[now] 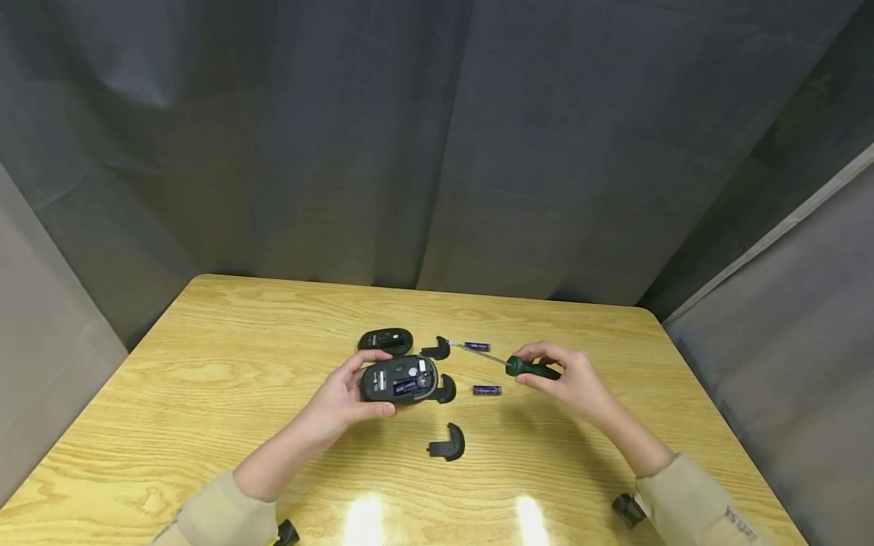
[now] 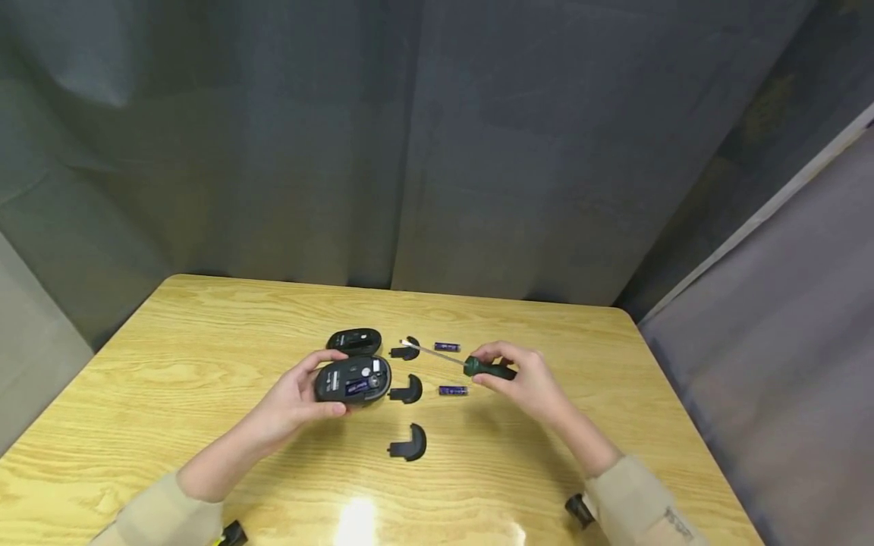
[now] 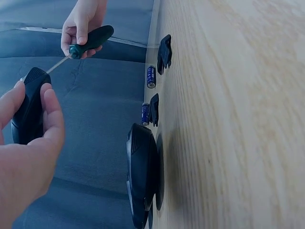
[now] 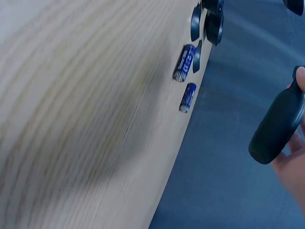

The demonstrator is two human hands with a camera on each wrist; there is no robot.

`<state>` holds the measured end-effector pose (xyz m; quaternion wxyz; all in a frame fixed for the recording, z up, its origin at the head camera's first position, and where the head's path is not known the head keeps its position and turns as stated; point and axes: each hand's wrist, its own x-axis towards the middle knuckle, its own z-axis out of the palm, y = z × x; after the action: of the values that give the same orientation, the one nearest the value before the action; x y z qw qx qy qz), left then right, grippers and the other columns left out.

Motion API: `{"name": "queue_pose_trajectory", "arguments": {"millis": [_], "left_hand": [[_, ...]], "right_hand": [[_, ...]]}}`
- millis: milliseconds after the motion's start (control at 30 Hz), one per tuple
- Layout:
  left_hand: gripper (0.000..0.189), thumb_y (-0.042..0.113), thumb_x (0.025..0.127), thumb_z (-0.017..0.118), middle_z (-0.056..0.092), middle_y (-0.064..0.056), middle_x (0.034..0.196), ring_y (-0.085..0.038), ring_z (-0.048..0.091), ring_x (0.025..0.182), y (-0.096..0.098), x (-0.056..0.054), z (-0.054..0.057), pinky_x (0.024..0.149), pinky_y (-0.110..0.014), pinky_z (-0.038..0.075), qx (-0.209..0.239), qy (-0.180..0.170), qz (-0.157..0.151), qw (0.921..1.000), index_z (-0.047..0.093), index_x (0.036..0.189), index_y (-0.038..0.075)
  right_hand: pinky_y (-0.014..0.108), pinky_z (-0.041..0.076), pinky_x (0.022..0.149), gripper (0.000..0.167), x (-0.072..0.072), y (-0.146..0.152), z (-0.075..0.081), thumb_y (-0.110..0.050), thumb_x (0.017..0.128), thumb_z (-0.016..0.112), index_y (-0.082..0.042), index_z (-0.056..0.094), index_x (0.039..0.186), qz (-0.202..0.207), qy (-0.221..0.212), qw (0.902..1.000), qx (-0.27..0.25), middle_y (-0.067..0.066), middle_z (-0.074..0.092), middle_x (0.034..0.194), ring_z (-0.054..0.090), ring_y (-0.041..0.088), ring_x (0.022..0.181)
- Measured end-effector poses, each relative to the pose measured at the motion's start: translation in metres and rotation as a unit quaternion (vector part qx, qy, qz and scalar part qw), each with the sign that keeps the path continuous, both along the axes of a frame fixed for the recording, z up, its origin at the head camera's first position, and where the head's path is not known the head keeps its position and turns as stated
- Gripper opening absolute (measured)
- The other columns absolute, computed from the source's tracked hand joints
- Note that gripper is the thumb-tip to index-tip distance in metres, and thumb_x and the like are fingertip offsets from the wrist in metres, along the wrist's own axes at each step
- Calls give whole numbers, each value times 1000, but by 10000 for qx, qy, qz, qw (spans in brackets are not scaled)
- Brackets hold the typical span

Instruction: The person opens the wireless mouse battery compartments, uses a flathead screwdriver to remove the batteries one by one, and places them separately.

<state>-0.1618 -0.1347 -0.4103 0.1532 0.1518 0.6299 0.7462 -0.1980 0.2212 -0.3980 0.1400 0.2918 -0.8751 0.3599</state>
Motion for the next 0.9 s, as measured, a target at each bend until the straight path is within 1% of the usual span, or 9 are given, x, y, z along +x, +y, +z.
{"name": "queue_pose_trajectory", "arguments": {"millis": [200, 400, 567, 700, 800, 900], "left_hand": [[78, -10, 72, 74, 39, -27, 135, -29, 58, 113, -3, 0, 0, 92, -34, 52, -6, 30, -40, 10000, 33, 137, 3], [78, -10, 71, 73, 38, -27, 135, -32, 59, 111, -5, 1, -1, 92, -35, 52, -140, -18, -57, 9999, 35, 137, 4], [76, -10, 71, 74, 39, -26, 135, -32, 58, 112, -8, 3, -2, 92, -36, 52, -241, 32, -99, 9997, 38, 136, 7], [77, -8, 71, 75, 39, -25, 135, -32, 58, 113, -10, 3, -4, 92, -35, 52, -318, -15, -89, 9995, 38, 136, 7], [77, -7, 71, 75, 40, -24, 135, -32, 58, 113, -10, 3, -5, 92, -34, 52, -400, -24, -63, 9992, 37, 137, 6], [78, -7, 70, 76, 40, -25, 135, -32, 58, 113, -11, 3, -6, 92, -34, 52, -437, 16, -51, 9990, 36, 137, 4]], "right_hand": [[35, 57, 75, 30, -11, 7, 0, -15, 77, 78, -16, 67, 104, -425, -47, 9990, 121, -3, 69, 96, 66, 15, 85], [42, 54, 80, 30, -26, 17, -5, -17, 79, 76, -14, 66, 107, -751, -354, 9965, 45, 1, 69, 98, 65, 20, 89], [45, 53, 82, 31, -38, 25, -12, -20, 80, 76, -13, 66, 109, -961, -513, 9940, -3, 4, 70, 98, 65, 22, 91], [45, 53, 81, 32, -47, 30, -17, -21, 81, 75, -12, 66, 110, -1071, -570, 9926, -1, 5, 69, 99, 64, 22, 91], [41, 54, 78, 32, -54, 33, -21, -22, 81, 74, -12, 66, 111, -1162, -631, 9912, 7, 6, 69, 100, 64, 23, 91], [34, 54, 75, 31, -60, 35, -25, -21, 82, 73, -12, 66, 111, -1253, -690, 9897, 90, 6, 68, 100, 63, 23, 91]]}}
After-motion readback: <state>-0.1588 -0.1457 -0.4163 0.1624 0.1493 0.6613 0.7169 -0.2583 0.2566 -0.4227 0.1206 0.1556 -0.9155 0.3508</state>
